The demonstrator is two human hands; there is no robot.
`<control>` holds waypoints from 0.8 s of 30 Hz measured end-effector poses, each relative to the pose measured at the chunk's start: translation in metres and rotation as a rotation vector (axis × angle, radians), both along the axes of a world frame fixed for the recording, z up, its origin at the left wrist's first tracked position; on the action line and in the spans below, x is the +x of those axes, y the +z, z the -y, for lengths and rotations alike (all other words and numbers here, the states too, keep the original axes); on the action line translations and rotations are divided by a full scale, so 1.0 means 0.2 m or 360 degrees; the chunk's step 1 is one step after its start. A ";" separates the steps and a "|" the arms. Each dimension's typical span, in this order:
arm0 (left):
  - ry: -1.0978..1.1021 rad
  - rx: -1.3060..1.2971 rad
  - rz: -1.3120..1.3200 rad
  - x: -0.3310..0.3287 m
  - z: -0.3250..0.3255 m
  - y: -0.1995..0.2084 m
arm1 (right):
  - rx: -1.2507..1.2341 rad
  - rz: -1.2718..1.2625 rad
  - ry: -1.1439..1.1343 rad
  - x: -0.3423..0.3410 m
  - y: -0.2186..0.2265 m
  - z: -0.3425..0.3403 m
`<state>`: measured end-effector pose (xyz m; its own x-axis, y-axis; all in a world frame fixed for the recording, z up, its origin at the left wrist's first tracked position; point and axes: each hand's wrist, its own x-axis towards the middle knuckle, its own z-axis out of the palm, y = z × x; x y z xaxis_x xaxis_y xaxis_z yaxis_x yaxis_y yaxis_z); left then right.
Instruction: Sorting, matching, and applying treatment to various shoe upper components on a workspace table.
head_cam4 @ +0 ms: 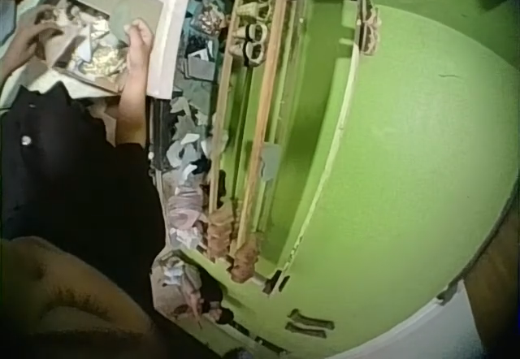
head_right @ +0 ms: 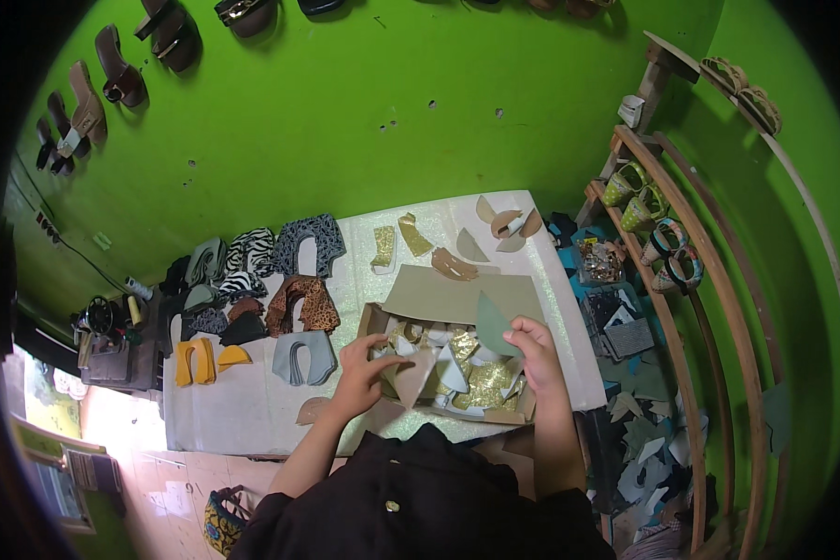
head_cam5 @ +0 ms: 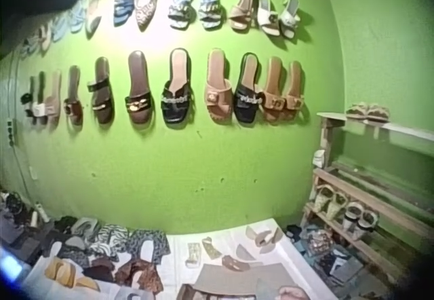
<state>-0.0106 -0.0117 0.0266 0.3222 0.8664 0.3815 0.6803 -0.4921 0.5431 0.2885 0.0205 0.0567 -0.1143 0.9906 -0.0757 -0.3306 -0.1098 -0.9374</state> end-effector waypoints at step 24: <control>0.0384 -0.0929 0.1771 -0.80 0.33 -0.02 | -0.0265 0.0431 0.1308 -1.36 -0.07 0.23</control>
